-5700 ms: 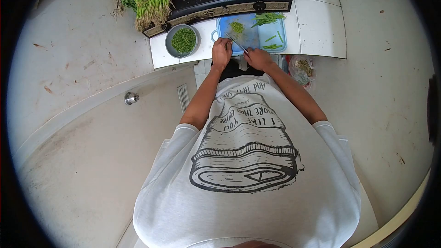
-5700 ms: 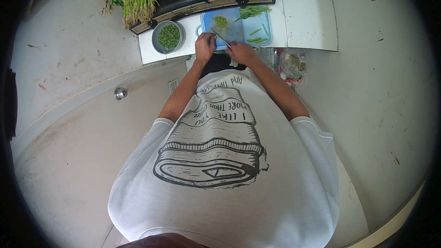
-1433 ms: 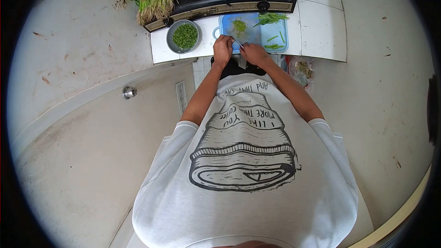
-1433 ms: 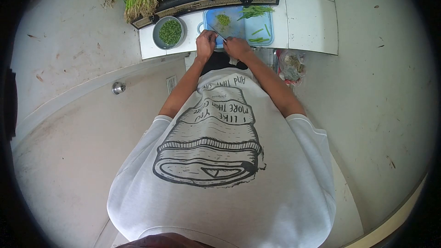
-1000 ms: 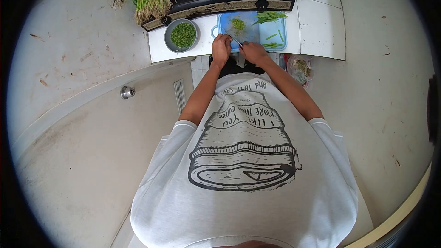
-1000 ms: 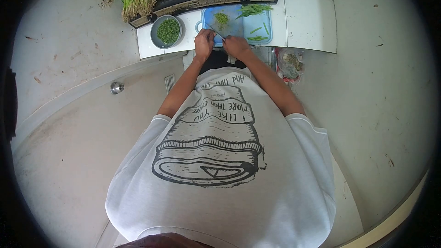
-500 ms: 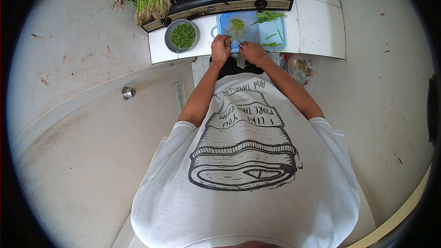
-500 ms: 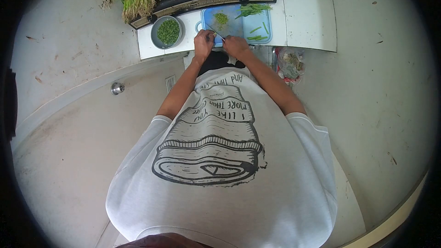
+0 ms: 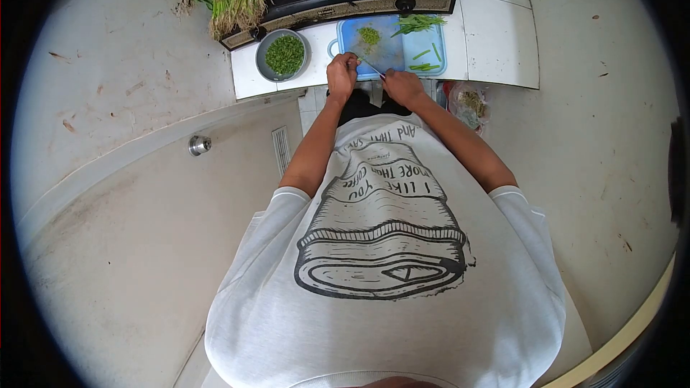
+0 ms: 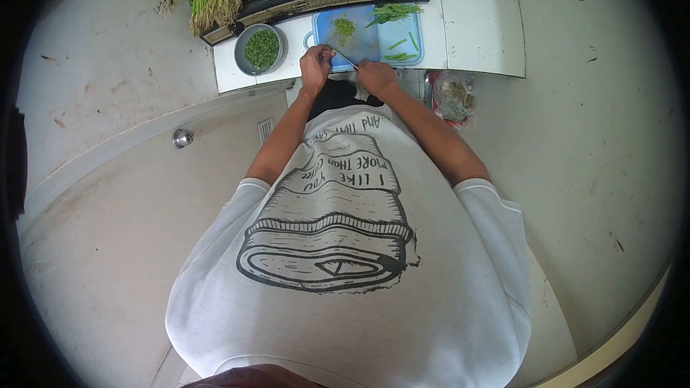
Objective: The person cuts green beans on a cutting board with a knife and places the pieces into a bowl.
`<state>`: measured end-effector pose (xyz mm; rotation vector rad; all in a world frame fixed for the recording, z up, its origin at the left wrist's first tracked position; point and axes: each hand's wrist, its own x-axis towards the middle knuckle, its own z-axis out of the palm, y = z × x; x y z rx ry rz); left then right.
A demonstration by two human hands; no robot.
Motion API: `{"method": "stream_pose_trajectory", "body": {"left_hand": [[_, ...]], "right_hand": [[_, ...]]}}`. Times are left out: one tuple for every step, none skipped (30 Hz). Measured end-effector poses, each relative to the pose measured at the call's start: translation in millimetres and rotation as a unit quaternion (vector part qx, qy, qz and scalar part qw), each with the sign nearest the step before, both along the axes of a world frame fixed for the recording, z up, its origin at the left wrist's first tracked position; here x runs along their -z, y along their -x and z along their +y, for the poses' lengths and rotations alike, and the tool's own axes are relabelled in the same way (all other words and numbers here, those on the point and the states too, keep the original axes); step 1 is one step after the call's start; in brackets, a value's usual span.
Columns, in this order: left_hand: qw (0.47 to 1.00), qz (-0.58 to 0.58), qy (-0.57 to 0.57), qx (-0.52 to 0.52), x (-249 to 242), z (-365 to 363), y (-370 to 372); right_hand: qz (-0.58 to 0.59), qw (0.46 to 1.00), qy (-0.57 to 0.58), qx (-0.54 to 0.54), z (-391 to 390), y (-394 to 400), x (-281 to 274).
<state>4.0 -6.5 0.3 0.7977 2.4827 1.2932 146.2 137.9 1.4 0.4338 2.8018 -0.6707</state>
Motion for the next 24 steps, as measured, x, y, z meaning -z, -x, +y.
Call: {"method": "stream_pose_trajectory", "body": {"left_hand": [[1.0, 0.015, 0.011, 0.007, 0, -1, 0], [0.999, 0.029, 0.021, 0.013, 0, -1, 0], [0.999, 0.029, 0.02, 0.013, 2, -1, 0], [0.999, 0.038, 0.021, 0.016, 3, -1, 0], [0.998, 0.046, 0.023, 0.019, 5, -1, 1], [0.999, 0.046, 0.022, 0.018, 5, -1, 1], [0.998, 0.05, 0.026, 0.02, 5, -2, 1], [0.998, 0.054, 0.03, 0.023, 5, -2, 0], [0.998, 0.053, 0.03, 0.021, 6, -2, 0], [0.998, 0.05, 0.028, 0.02, 6, -2, 0], [0.998, 0.048, 0.027, 0.019, 7, -2, 0], [0.998, 0.047, 0.027, 0.018, 8, -2, 1], [0.998, 0.056, 0.03, 0.017, 9, -2, 1], [0.997, 0.065, 0.032, 0.016, 10, -3, 0], [0.997, 0.064, 0.032, 0.015, 9, -3, -1], [0.997, 0.067, 0.029, 0.01, 8, -2, -2], [0.997, 0.069, 0.025, 0.005, 8, -3, -3], [0.997, 0.068, 0.025, 0.004, 9, -3, -3], [0.998, 0.064, 0.022, 0.002, 10, -2, -3], [0.998, 0.059, 0.018, 0.001, 11, -2, -3], [0.998, 0.058, 0.019, 0.0, 12, -3, -3], [0.998, 0.061, 0.01, 0.005, 13, -4, -2], [0.998, 0.063, 0.001, 0.011, 14, -4, -1], [0.998, 0.063, 0.001, 0.01, 13, -4, -1]], "right_hand": [[-0.004, 1.0, 0.0, -0.006, 1, -3, -4], [-0.008, 1.0, 0.001, -0.012, 2, -6, -8], [-0.009, 1.0, 0.0, -0.013, 3, -7, -10], [-0.014, 1.0, -0.008, -0.016, 4, -7, -12], [-0.02, 0.999, -0.016, -0.019, 5, -7, -13], [-0.02, 0.999, -0.017, -0.021, 6, -7, -12], [-0.022, 0.999, -0.01, -0.021, 8, -8, -12], [-0.024, 0.999, -0.004, -0.021, 9, -8, -11], [-0.025, 0.999, -0.004, -0.022, 10, -8, -8], [-0.015, 1.0, 0.006, -0.024, 11, -8, -6], [-0.004, 1.0, 0.016, -0.027, 11, -9, -4], [-0.005, 0.999, 0.016, -0.028, 11, -9, -3], [-0.006, 0.999, 0.026, -0.033, 10, -9, -2], [-0.007, 0.999, 0.036, -0.037, 10, -10, -1], [-0.008, 0.999, 0.036, -0.038, 9, -10, 0], [-0.013, 0.998, 0.043, -0.034, 9, -10, 0], [-0.018, 0.998, 0.049, -0.03, 8, -10, 0], [-0.019, 0.998, 0.049, -0.03, 8, -10, -2], [-0.02, 0.998, 0.048, -0.031, 9, -11, -5], [-0.021, 0.998, 0.046, -0.031, 10, -11, -7], [-0.022, 0.998, 0.046, -0.031, 10, -11, -8], [-0.039, 0.998, 0.041, -0.035, 11, -10, -10], [-0.056, 0.997, 0.036, -0.039, 12, -10, -11], [-0.057, 0.997, 0.036, -0.04, 12, -11, -8]]}}
